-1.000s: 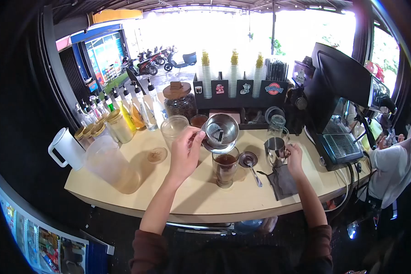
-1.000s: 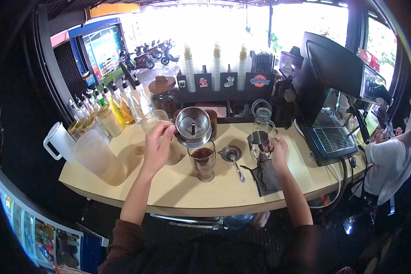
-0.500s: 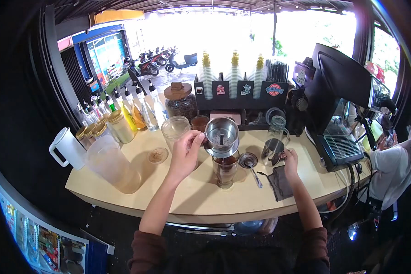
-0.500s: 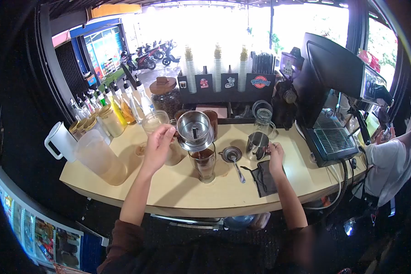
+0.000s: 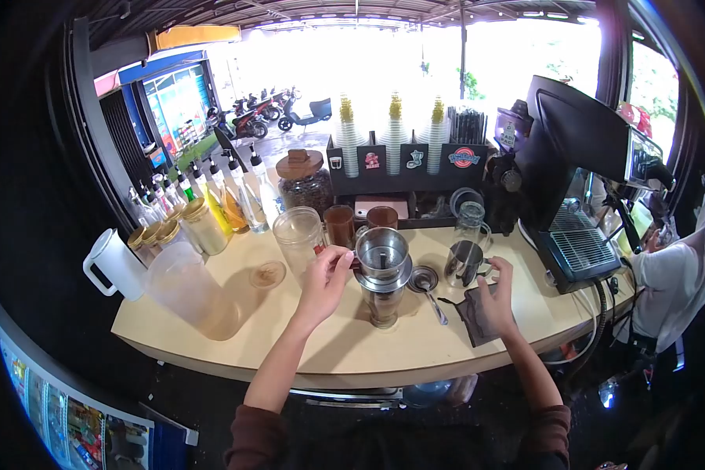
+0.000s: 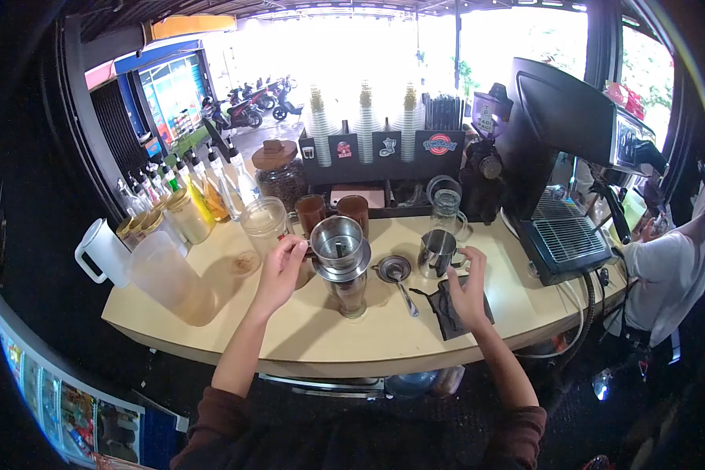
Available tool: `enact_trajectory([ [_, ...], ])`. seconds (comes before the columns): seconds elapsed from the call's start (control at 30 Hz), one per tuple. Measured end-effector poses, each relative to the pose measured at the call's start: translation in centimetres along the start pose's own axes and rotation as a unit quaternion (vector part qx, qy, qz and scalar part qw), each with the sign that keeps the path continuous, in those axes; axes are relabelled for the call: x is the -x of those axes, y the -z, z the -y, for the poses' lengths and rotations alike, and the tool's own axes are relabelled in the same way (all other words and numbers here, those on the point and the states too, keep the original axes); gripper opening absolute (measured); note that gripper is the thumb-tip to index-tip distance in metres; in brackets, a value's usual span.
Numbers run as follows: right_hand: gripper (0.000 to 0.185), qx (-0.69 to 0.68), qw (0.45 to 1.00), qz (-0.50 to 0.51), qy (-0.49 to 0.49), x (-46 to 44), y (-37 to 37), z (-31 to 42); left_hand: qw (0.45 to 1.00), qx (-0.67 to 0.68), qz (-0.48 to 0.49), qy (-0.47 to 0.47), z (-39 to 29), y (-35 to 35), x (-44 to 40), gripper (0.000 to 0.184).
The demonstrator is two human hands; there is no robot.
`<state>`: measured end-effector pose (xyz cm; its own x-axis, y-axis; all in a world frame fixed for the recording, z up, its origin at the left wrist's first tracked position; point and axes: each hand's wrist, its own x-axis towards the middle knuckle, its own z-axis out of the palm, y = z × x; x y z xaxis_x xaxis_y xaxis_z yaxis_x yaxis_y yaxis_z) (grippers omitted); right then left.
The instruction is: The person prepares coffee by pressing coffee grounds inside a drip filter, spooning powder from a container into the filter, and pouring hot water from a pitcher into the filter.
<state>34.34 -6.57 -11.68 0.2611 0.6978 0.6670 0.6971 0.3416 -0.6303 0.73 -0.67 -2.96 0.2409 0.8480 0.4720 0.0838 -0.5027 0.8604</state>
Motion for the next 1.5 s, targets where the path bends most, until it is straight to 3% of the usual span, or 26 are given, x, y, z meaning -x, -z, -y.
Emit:
enact_trajectory([
  [0.27, 0.038, -0.091, 0.992, 0.054, 0.073, -3.8, -0.4, 9.0, 0.995, -0.051, -0.036, -0.081, -0.9, 1.9, 0.5, 0.024],
  [0.43, 0.032, -0.131, 0.971, 0.103, 0.171, -7.8, -1.7, 15.8, 0.967, -0.07, -0.22, -0.111, 0.7, 7.0, 1.7, 0.039],
  [0.47, 0.031, -0.15, 0.963, 0.127, 0.183, -8.5, -2.1, 17.8, 0.966, -0.074, -0.23, -0.09, 2.5, 8.0, 1.7, 0.055],
  [0.5, 0.031, -0.149, 0.963, 0.129, 0.185, -9.2, -2.6, 19.7, 0.966, -0.073, -0.233, -0.089, 4.2, 8.3, 1.7, 0.055],
  [0.57, 0.026, -0.15, 0.935, 0.225, 0.231, -10.3, -4.1, 23.1, 0.963, -0.15, -0.221, -0.02, 7.5, 8.0, 1.7, 0.08],
  [0.6, 0.026, -0.143, 0.934, 0.232, 0.23, -10.8, -5.4, 24.1, 0.964, -0.142, -0.223, -0.015, 9.1, 7.5, 1.9, 0.08],
  [0.67, 0.019, -0.089, 0.903, 0.289, 0.306, -11.6, -7.9, 25.8, 0.961, -0.225, -0.145, -0.061, 11.7, 6.5, 1.7, 0.099],
  [0.8, 0.016, -0.055, 0.892, 0.391, 0.221, -11.3, -12.0, 27.2, 0.986, -0.122, -0.114, -0.015, 13.6, 6.0, 1.0, 0.097],
  [0.97, 0.019, -0.028, 0.88, 0.391, 0.267, -10.9, -13.6, 28.0, 0.985, -0.129, -0.087, -0.072, 13.2, 8.7, 1.5, 0.095],
  [1.1, 0.021, 0.072, 0.833, 0.468, 0.286, -10.7, -16.2, 28.1, 0.978, -0.141, -0.109, -0.106, 12.4, 9.6, 3.2, 0.095],
  [1.17, 0.02, 0.191, 0.724, 0.612, 0.257, -10.6, -17.9, 28.4, 0.977, -0.123, -0.13, -0.119, 12.8, 9.8, 2.9, 0.095],
  [1.3, 0.015, 0.21, 0.716, 0.61, 0.266, -9.8, -20.1, 29.9, 0.96, -0.141, -0.162, -0.178, 12.6, 9.9, 3.1, 0.099],
  [1.37, 0.012, 0.335, 0.451, 0.595, 0.575, -9.6, -22.0, 30.2, 0.954, -0.162, -0.17, -0.188, 12.4, 9.9, 3.2, 0.1],
  [1.5, 0.017, 0.396, 0.465, 0.618, 0.495, -8.5, -23.3, 30.6, 0.951, -0.162, -0.175, -0.197, 12.2, 9.7, 3.5, 0.102],
])
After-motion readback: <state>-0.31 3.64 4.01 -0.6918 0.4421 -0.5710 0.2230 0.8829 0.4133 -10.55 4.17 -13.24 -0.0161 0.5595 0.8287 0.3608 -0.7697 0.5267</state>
